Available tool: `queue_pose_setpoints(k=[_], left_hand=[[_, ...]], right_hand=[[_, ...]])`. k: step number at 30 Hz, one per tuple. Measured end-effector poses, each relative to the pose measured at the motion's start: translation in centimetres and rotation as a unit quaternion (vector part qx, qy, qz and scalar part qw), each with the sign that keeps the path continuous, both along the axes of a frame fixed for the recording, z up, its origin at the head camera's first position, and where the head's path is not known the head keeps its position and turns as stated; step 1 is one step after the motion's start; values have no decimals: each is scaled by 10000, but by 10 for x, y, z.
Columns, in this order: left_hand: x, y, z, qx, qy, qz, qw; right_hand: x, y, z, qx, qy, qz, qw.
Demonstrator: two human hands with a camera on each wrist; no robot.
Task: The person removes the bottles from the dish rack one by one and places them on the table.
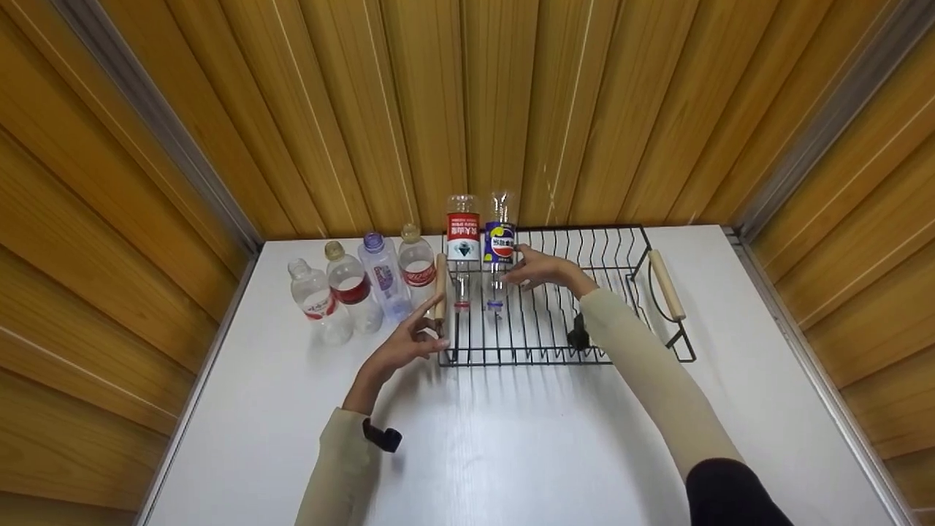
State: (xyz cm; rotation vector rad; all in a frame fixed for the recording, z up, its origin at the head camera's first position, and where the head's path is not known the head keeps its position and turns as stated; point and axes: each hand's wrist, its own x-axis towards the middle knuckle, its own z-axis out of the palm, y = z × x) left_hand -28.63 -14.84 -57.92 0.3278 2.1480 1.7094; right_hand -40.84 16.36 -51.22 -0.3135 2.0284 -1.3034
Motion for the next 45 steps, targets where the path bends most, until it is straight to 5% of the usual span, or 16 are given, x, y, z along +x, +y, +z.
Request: queue_pose_setpoints(k=[18,35,45], left_hand=[[9,3,-2,53,-174,-6,9998],[4,4,0,86,-98,-76,9999],[0,1,2,101,-90,-80,9999]], right_hand=[[8,-18,-11,-260,-523,-674,9960],[20,15,15,-425,-362,-812,9951],[35,39,28,-573,108,-778,9953]])
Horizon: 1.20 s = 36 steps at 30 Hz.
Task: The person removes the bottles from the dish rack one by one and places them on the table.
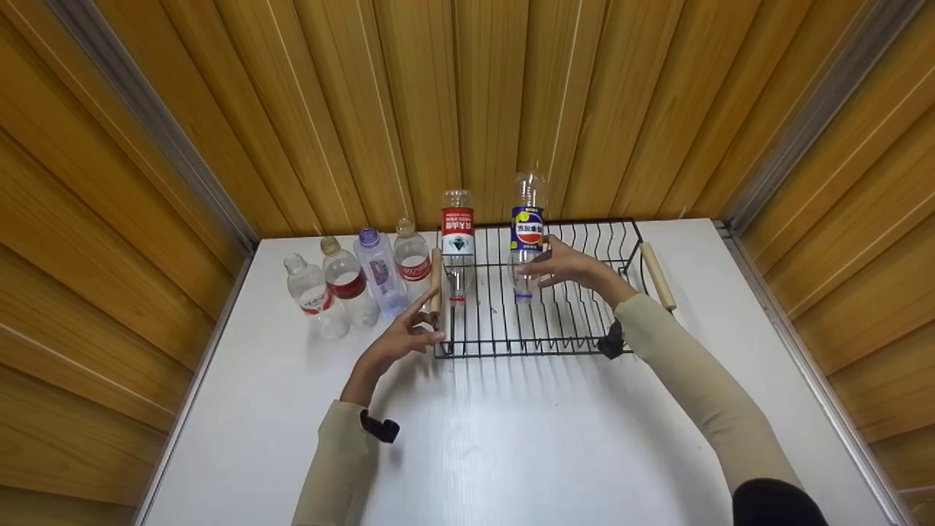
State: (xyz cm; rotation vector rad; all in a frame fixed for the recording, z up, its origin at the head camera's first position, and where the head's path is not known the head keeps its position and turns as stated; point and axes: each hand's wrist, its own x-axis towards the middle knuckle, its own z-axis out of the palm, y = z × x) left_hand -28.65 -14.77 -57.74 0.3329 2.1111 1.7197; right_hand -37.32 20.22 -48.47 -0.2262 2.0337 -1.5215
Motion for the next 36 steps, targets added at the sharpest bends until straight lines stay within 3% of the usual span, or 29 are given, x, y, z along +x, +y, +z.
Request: queue_pose_setpoints(k=[8,22,36], left_hand=[[-3,0,0,73,-51,65,9999],[-1,0,5,127,-61,85,9999],[1,1,-1,165,-66,36,9998]], right_hand=[[19,9,5,-44,114,-245,9996],[59,8,8,-127,403,-264,9988],[75,17,1,245,1150,-329,9925]])
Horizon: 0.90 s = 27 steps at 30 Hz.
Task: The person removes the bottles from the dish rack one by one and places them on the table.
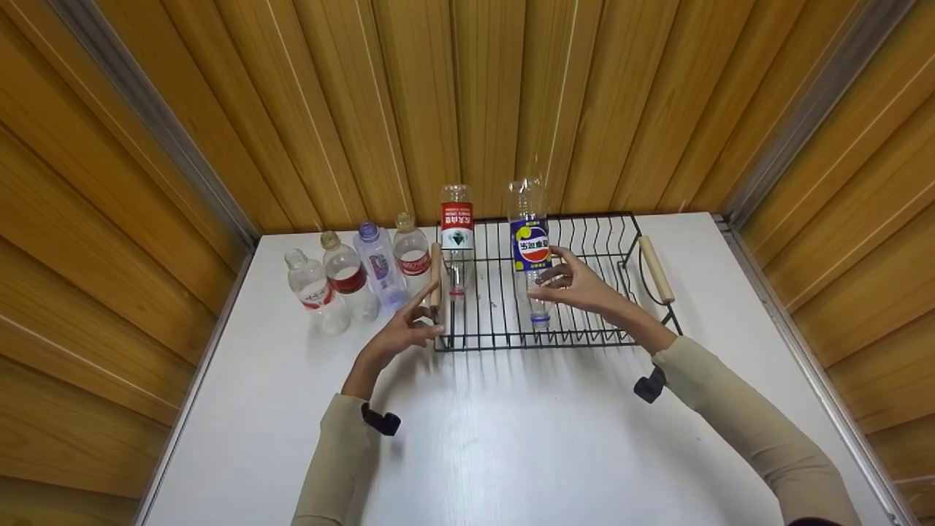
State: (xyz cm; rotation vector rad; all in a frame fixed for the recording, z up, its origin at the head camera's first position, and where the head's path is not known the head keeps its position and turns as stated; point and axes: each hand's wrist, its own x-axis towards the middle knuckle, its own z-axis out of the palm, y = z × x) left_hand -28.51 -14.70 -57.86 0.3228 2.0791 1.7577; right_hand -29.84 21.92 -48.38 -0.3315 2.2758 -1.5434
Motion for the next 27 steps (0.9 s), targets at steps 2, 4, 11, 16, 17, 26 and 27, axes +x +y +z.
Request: queue_pose_setpoints(k=[2,4,11,16,17,26,27], left_hand=[[0,0,0,43,22,-20,10000],[0,0,0,57,10,-8,10000],[1,1,0,74,-127,55,9999],[1,1,1,71,-60,45,9999],[1,2,1,81,-46,34,10000],[2,0,0,-84,366,101,9992],[3,0,0,-148,449,107,9988]], right_hand=[[1,2,-1,4,78,-45,10000],[3,4,0,15,157,-34,9999],[6,6,1,-182,312,-28,9993],[9,9,1,-389,326,-60,9987],[9,9,1,-445,309,-62,9985],[12,17,3,-800,248,-68,9965],[12,18,3,-805,262,-56,9964]])
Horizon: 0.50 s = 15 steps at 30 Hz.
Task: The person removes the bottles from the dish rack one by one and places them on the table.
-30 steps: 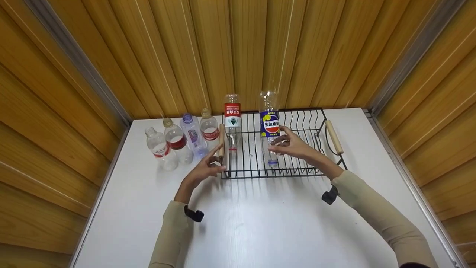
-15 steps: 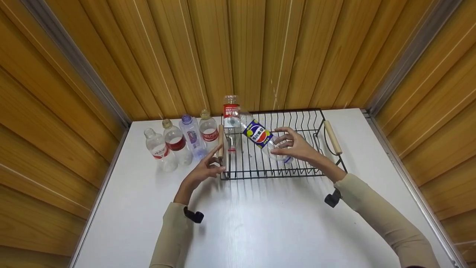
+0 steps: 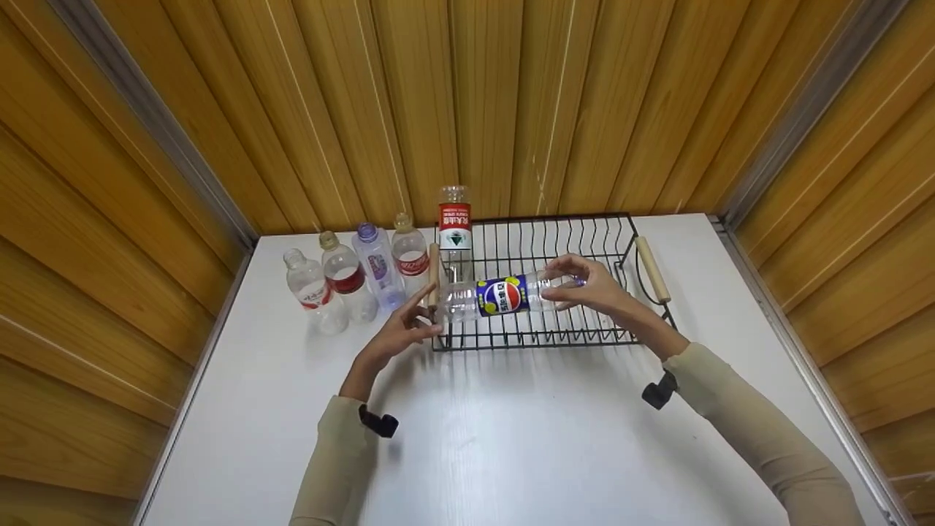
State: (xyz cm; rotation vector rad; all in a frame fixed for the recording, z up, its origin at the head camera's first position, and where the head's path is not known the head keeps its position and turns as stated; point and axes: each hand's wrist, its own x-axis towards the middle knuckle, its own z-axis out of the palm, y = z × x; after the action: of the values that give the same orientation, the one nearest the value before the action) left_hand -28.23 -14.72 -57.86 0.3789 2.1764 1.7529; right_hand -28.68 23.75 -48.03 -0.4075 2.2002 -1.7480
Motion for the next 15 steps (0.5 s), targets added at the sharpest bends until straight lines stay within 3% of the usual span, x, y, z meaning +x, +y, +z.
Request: queue_pose_setpoints(k=[5,12,15], left_hand=[[4,-6,10,-297,236,-65,9993],[12,-12,39,-584,283,54,9979],[16,-7,54,-535,527,-229,9969]], right_hand=[[1,5,1,-40,-30,12,10000],[5,8,3,-136,-131,-19,9998],[6,7,3,-133,-98,32,9999]])
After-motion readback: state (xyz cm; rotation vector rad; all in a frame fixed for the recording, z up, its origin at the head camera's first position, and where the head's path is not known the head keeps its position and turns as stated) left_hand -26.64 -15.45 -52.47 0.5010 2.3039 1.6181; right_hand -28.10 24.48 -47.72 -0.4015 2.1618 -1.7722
